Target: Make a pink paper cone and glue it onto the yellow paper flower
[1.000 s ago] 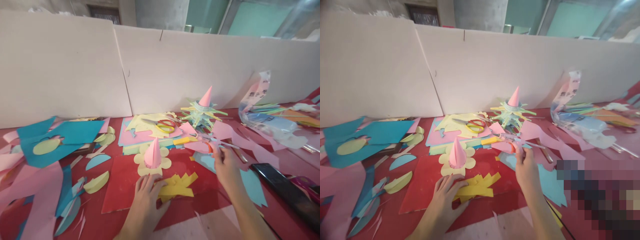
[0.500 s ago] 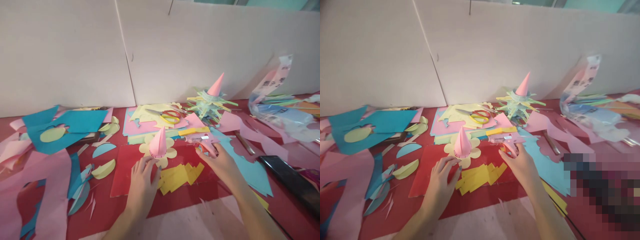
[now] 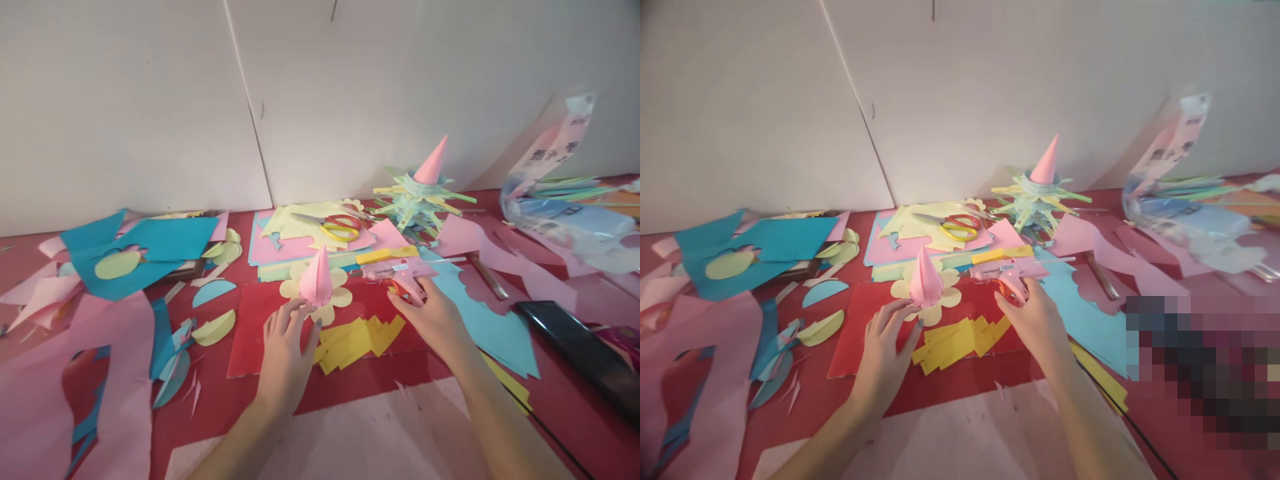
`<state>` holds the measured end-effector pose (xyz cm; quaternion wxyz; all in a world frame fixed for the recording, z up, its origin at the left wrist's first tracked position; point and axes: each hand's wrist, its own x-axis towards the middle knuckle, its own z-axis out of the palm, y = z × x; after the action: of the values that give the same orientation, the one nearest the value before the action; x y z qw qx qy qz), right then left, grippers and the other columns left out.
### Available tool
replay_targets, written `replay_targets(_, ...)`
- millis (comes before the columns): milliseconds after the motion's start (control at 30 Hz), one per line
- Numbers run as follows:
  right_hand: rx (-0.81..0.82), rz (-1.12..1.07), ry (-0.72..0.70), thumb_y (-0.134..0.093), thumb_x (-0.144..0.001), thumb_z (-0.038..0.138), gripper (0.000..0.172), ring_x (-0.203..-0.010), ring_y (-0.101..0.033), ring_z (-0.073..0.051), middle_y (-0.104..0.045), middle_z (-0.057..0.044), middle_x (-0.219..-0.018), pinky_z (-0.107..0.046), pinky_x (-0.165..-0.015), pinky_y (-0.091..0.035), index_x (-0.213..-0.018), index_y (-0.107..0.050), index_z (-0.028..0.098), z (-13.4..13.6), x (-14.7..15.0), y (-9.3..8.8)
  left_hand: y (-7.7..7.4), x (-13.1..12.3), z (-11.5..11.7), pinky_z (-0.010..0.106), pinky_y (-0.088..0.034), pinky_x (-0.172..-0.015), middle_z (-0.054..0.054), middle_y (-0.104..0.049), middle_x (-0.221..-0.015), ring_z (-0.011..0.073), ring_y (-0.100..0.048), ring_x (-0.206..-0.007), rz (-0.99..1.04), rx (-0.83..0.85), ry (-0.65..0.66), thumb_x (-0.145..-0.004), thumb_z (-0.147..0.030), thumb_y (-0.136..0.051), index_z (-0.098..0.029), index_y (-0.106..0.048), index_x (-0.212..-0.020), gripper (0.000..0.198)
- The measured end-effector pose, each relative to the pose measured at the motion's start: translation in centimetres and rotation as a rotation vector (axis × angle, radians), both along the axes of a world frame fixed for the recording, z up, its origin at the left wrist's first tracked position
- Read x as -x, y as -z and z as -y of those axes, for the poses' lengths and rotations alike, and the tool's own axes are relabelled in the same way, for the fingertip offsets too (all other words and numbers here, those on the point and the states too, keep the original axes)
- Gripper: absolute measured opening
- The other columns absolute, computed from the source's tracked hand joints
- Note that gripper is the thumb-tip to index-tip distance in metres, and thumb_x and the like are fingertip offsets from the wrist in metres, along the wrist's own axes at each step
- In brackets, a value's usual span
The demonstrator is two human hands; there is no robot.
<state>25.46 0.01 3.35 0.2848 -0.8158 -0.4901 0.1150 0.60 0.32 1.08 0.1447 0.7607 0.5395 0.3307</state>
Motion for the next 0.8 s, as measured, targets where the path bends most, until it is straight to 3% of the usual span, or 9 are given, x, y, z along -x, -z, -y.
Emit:
replay_targets(167, -0.021, -0.055, -0.006, -0.056, -0.067, 0.058, 0.041, -0.062, -0.051, -0.018, -0.059, -0.004, -0.078, -0.029, -0.059, -0.038, -0.085, -0.051, 0.022, -0.3, 0.1, 0.7, -1.2, -0.3, -0.4, 0.037, -0.046, -0.092, 0.004, -0.06, -0.112, 0.0203, -0.056, -0.107, 0.153, -0.007, 0.02, -0.091, -0.024, -0.048, -0.027, -0.061, -0.105, 0.019)
replay_targets(300, -0.117, -0.097, 0.007, -0.057, -0.067, 0.061, 0.046, -0.066, -0.052, -0.02, -0.059, -0.004, -0.079, -0.03, -0.061, -0.039, -0.091, -0.054, 0.021, -0.6, 0.2, 1.0, -4.6, -0.6, -2.5, 0.036, -0.046, -0.092, 0.004, -0.063, -0.105, 0.0205, -0.058, -0.104, 0.205, -0.107, -0.045, -0.088, -0.027, -0.055, -0.026, -0.062, -0.101, 0.016)
replay_targets(433, -0.161, -0.146, 0.045, -0.058, -0.065, 0.06, 0.048, -0.066, -0.051, -0.019, -0.058, -0.003, -0.075, -0.03, -0.062, -0.039, -0.092, -0.056, 0.02, -0.6, 0.1, 0.8, -7.3, -1.7, -5.8, 0.036, -0.046, -0.091, 0.006, -0.061, -0.112, 0.0203, -0.058, -0.104, 0.252, -0.146, -0.049, -0.083, -0.032, -0.062, -0.023, -0.06, -0.109, 0.028)
replay_targets(533, -0.143, -0.18, 0.053, -0.058, -0.064, 0.06, 0.049, -0.066, -0.051, -0.02, -0.058, -0.004, -0.075, -0.03, -0.061, -0.039, -0.092, -0.057, 0.019, -0.7, -0.1, 0.7, -7.4, -2.5, -7.6, 0.036, -0.046, -0.089, 0.006, -0.065, -0.109, 0.0208, -0.06, -0.1, 0.195, -0.085, 0.005, -0.079, -0.036, -0.065, -0.022, -0.062, -0.109, 0.033)
replay_targets(600, -0.125, -0.203, 0.065, -0.059, -0.063, 0.06, 0.054, -0.068, -0.052, -0.021, -0.059, -0.005, -0.078, -0.03, -0.062, -0.039, -0.098, -0.058, 0.018, -0.8, -0.3, 0.7, -7.1, -2.8, -8.3, 0.035, -0.047, -0.085, 0.004, -0.069, -0.097, 0.0195, -0.063, -0.09, 0.18, -0.026, 0.026, -0.08, -0.036, -0.064, -0.021, -0.067, -0.096, 0.022)
replay_targets(700, -0.078, -0.229, 0.076, -0.059, -0.064, 0.06, 0.057, -0.069, -0.054, -0.021, -0.06, -0.005, -0.081, -0.03, -0.063, -0.039, -0.104, -0.058, 0.018, -0.9, -0.5, 0.6, -7.5, -2.7, -8.3, 0.032, -0.047, -0.084, 0.003, -0.071, -0.093, 0.0189, -0.063, -0.089, 0.206, -0.018, 0.03, -0.082, -0.034, -0.061, -0.02, -0.067, -0.081, 0.015)
replay_targets(800, -0.056, -0.246, 0.076, -0.059, -0.065, 0.06, 0.056, -0.068, -0.054, -0.02, -0.06, -0.005, -0.081, -0.03, -0.062, -0.039, -0.103, -0.058, 0.019, -0.8, -0.5, 0.5, -8.7, -2.2, -8.0, 0.033, -0.047, -0.086, 0.002, -0.072, -0.1, 0.0193, -0.064, -0.092, 0.235, -0.026, 0.034, -0.082, -0.03, -0.061, -0.022, -0.068, -0.088, 0.013)
